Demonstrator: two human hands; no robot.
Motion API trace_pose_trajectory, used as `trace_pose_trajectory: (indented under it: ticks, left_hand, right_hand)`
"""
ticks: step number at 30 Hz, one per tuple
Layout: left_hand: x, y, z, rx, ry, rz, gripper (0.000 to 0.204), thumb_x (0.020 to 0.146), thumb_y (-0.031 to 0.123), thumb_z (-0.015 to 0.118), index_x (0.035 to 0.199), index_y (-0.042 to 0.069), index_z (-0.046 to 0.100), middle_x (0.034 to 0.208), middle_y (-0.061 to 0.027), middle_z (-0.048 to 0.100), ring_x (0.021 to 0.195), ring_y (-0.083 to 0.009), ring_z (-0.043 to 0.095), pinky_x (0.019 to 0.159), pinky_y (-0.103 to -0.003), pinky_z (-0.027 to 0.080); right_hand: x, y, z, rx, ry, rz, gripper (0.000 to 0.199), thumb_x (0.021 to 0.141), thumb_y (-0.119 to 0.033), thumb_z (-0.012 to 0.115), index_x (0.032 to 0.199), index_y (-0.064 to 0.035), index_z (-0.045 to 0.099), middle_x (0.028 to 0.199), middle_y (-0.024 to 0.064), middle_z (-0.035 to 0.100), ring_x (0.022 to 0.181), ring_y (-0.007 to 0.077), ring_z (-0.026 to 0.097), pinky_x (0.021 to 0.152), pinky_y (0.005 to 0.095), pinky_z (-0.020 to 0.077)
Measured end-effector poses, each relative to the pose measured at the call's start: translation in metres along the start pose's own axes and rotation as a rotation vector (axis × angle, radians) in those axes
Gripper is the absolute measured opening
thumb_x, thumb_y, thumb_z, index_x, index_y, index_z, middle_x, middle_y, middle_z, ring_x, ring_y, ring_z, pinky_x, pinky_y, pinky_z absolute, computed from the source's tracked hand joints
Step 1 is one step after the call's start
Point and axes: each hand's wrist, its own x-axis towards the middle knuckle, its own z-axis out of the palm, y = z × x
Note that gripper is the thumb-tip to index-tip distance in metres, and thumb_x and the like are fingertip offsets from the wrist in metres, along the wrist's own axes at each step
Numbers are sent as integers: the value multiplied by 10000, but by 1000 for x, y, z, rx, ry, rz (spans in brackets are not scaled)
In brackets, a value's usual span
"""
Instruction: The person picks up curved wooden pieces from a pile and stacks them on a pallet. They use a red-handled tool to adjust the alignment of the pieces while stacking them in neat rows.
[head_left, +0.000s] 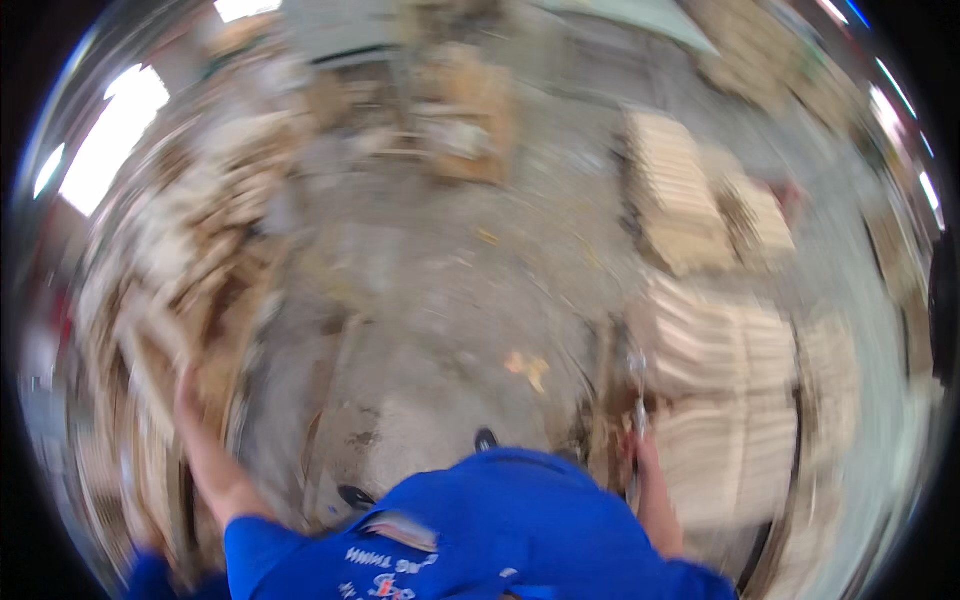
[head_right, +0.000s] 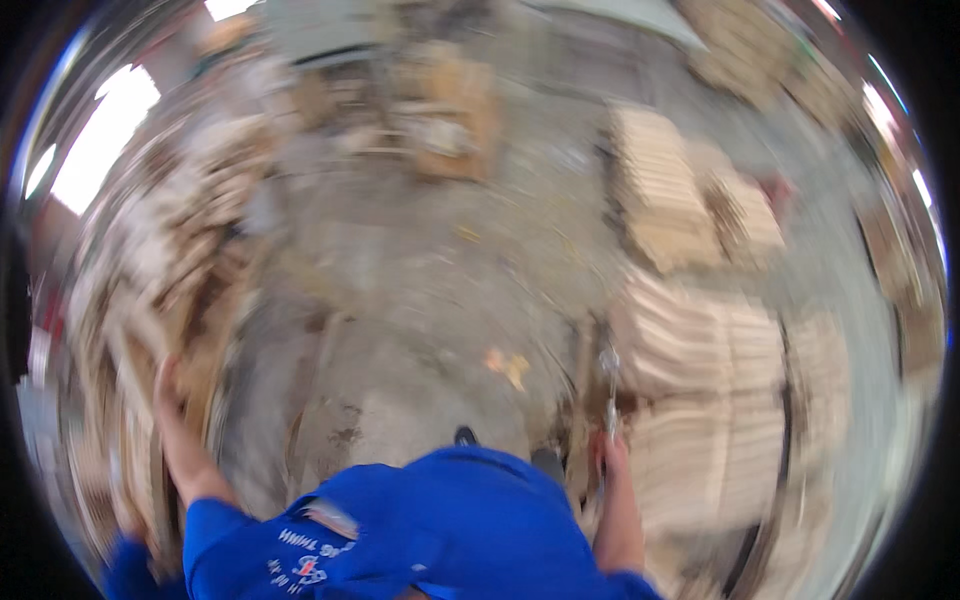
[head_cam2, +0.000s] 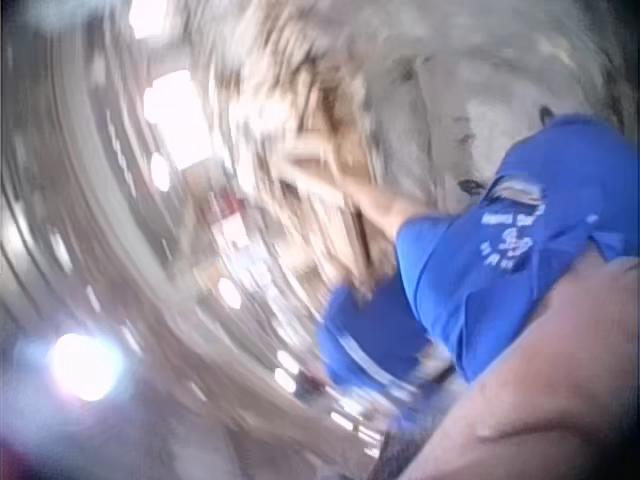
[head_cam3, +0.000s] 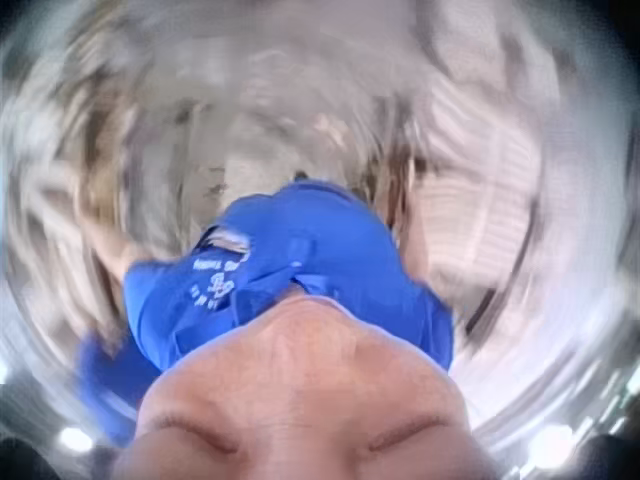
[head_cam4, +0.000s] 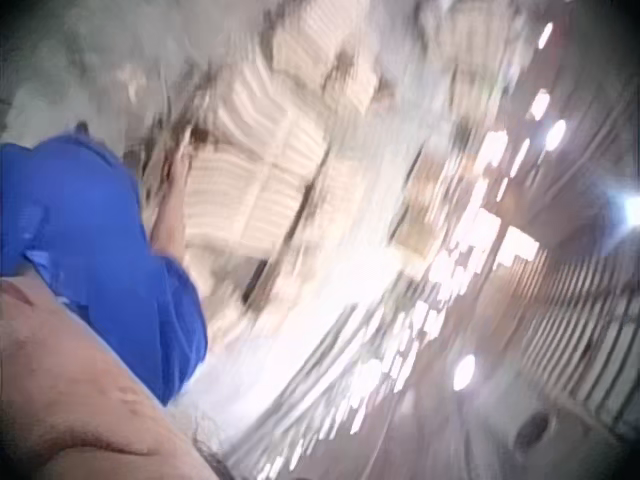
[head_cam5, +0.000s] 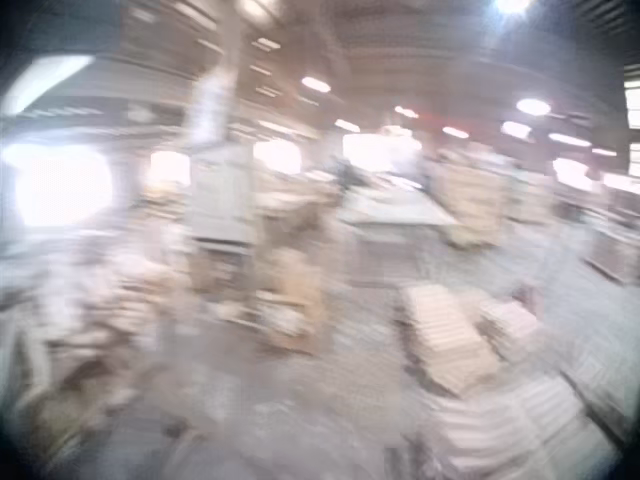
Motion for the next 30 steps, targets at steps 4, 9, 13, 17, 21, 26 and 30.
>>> trace_pose_trajectory:
  ticks: [4,9,13,17,21,26,30]
  left_hand:
    - [-18,35,27,1080,424,504,534,755,286,595,1230,74,472,1220,-148,492,1098,-292,473,893,-413,393]
    - [-82,-3,284,1096,-340,997,497,765,128,577,1232,1,465,1214,-209,497,1115,-336,466,948,-398,364]
    - [-276,-78,518,958,-1214,1032,495,726,127,619,1195,19,501,1204,-166,512,1149,-310,453,990,-389,336]
    - [-506,-163,666,633,-1925,1072,446,777,236,602,1165,27,529,1149,-163,558,1087,-292,517,944,-364,385]
    - [-693,-232,753,522,-2187,753,498,818,318,558,1204,10,486,1166,-167,553,1096,-272,523,941,-331,389]
    - [-855,-301,840,667,-2166,471,605,863,405,470,1302,-3,384,1280,-178,470,1188,-260,453,996,-324,334]
    - [-925,-341,870,746,-2321,292,648,876,462,386,1344,18,322,1343,-195,388,1251,-304,370,1034,-356,280]
  right_hand:
    - [-34,27,-10,-64,371,250,143,740,-79,471,864,-42,531,669,55,561,429,115,454,400,247,371]
    - [-137,65,-94,204,787,204,187,704,-35,479,888,-33,512,708,84,599,413,94,452,349,226,342]
    - [-176,103,-125,285,841,220,271,698,-27,474,966,-8,514,793,108,635,411,86,453,349,220,351]
    - [-184,124,-137,318,836,223,344,699,-20,461,1037,-2,521,839,96,638,452,76,471,381,201,364]
    - [-206,133,-127,388,822,260,341,702,-27,455,1034,-12,533,857,99,633,456,65,439,401,197,355]
    - [-236,173,-105,670,976,253,385,693,27,433,1068,-2,513,951,171,623,453,55,422,397,186,331]
    - [-234,181,-89,746,1081,330,394,699,29,440,1086,3,511,974,186,615,459,58,422,398,186,330]
